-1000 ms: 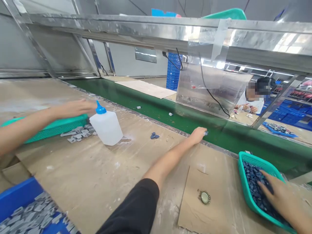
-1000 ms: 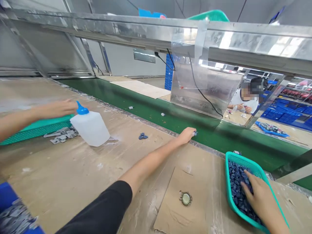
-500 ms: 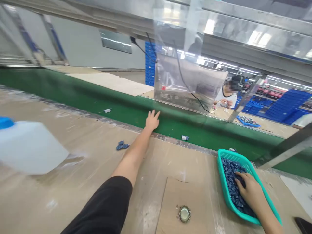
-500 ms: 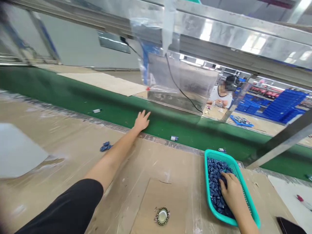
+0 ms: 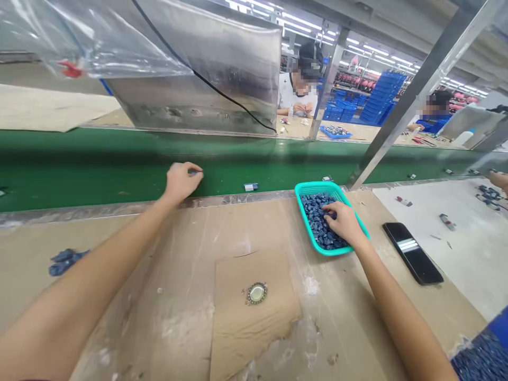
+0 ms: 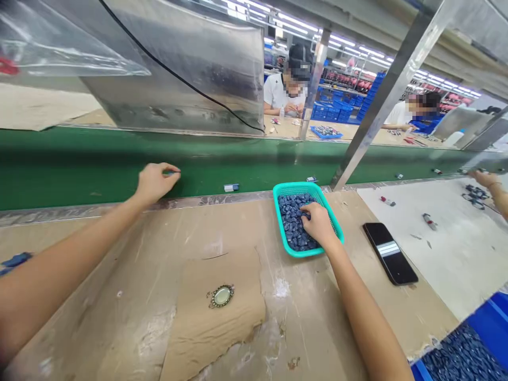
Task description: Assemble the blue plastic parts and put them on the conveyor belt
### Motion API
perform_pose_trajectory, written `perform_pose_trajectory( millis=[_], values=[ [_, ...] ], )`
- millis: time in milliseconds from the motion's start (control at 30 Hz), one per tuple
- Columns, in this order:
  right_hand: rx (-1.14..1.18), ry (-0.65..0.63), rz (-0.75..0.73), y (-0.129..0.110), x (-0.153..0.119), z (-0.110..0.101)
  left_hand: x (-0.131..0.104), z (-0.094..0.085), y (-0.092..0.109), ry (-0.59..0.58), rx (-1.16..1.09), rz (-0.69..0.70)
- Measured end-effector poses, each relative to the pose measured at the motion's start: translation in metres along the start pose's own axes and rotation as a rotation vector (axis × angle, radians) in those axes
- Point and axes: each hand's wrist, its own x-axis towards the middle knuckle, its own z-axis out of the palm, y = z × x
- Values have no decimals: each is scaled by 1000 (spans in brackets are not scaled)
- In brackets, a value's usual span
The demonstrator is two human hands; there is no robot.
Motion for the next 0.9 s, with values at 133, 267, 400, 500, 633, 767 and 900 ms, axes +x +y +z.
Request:
perform_pose_trajectory(
  millis=[133,267,400,500,633,767,900],
  values=[
    [-56,36,-3,2,-4,0,-65,-4,10,-250,-346,-74],
    [-115,10,-74,6,-5,0,-146,-15,26,-587,-810,-222],
    [-184,-23,-163,9,1,-3,-176,-22,33,-498,-1067,-434],
    [-43,12,-40,-1,3,-16,-173,-18,27,-429,-1162,-550],
    [610,-19,86,-34,-7,-29,-171,-8,24,-424,-1124,-498],
    [1206,-234,81,-69,-20,-18,-174,-9,26,-459,-1023,-431],
    [1220,-343,-74,-91,-37,-9,-180,-13,31,-464,-937,-382]
  ],
)
